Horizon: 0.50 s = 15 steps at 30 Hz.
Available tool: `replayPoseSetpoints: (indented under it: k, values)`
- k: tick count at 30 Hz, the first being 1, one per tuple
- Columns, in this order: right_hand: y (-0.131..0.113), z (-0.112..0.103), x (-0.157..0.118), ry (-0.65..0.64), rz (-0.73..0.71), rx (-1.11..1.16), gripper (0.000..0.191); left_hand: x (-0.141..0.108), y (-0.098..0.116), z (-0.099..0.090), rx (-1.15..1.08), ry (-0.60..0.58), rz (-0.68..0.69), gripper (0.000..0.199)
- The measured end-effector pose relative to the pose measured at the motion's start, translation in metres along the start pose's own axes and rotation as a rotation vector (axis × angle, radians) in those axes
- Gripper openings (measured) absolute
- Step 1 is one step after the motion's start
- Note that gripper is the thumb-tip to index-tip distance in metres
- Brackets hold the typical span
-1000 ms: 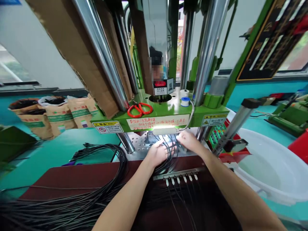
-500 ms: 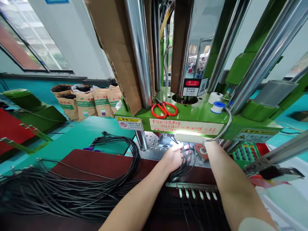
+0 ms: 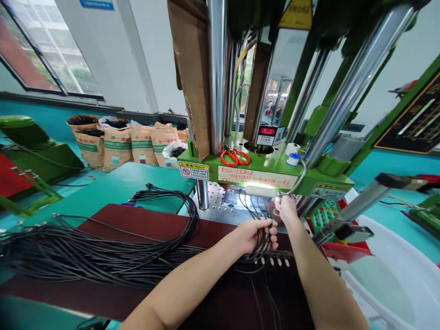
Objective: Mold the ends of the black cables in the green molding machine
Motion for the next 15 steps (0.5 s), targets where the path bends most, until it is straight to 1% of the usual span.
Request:
replayPoseSetpoints:
  k: [4, 6, 8, 11, 13, 15]
  values:
    - [-0.005, -0.020, -0.012, 0.126, 0.004, 0.031, 0.026, -0.026, -0.018, 0.016, -0.036, -0.023, -0.033, 0.014]
    - [-0.008, -0.025, -0.018, 0.173, 0.015, 0.041, 0.022, -0.042, -0.029, 0.021, -0.037, -0.034, -0.035, 0.016]
    - [-0.010, -0.025, -0.023, 0.190, 0.017, 0.052, 0.018, -0.059, -0.040, 0.022, -0.053, -0.053, -0.019, 0.016]
    - [-0.014, -0.019, -0.034, 0.167, -0.011, 0.069, 0.016, -0.082, -0.060, 0.016, -0.094, -0.072, -0.006, 0.016]
    - [-0.014, -0.015, -0.043, 0.145, -0.029, 0.066, 0.015, -0.096, -0.071, 0.007, -0.093, -0.043, 0.011, 0.015]
    - [-0.011, -0.011, -0.054, 0.130, -0.033, 0.053, 0.013, -0.109, -0.076, -0.002, -0.073, -0.007, 0.069, 0.015]
Point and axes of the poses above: each hand's wrist, its own x-axis towards the middle knuckle, its own z-axis out of the palm, y = z × x, the point moved 10 cm from there along x, towards the middle knuckle, and after that the axes turned 10 degrees about -z, right-handed, at the moved point
